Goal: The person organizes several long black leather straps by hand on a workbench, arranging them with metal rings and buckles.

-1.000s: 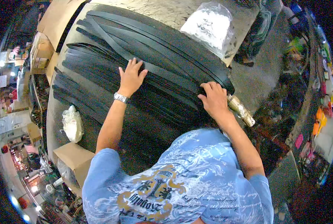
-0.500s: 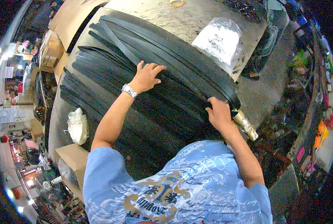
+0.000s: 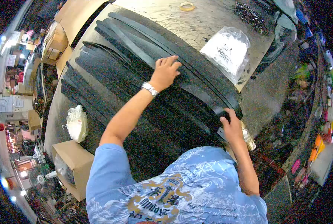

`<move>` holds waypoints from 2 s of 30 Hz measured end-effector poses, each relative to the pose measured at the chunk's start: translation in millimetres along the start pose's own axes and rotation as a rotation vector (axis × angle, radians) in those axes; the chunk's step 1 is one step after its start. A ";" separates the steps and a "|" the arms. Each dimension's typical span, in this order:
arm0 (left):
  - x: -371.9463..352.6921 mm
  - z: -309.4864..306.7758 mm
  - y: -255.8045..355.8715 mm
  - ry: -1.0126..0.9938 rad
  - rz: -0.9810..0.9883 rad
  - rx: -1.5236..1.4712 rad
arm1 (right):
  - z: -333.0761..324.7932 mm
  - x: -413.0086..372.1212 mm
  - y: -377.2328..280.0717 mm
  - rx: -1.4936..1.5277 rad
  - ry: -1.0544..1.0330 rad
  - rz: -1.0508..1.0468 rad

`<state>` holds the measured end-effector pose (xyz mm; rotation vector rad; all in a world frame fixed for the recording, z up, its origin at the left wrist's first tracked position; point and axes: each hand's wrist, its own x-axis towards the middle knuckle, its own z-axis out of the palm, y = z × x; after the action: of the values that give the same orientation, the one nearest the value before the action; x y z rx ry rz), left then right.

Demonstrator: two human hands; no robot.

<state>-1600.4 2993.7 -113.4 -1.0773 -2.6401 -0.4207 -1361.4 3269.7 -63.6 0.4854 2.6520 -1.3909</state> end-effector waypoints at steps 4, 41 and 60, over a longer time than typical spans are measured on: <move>-3.4 -0.6 22.4 -0.080 0.035 -0.245 | -23.5 -7.9 22.6 -0.157 -0.039 0.081; 2.6 13.0 -91.3 0.154 -1.139 -0.532 | 3.6 54.6 -13.5 -0.133 0.019 -0.051; 7.1 -19.9 -25.7 -0.005 -1.206 -1.146 | -13.0 17.4 -68.7 -0.078 -0.092 -0.128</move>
<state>-1621.0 2973.6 -96.8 0.6096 -2.6272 -2.2406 -1399.7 3247.8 -6.6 0.2413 2.6924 -1.3014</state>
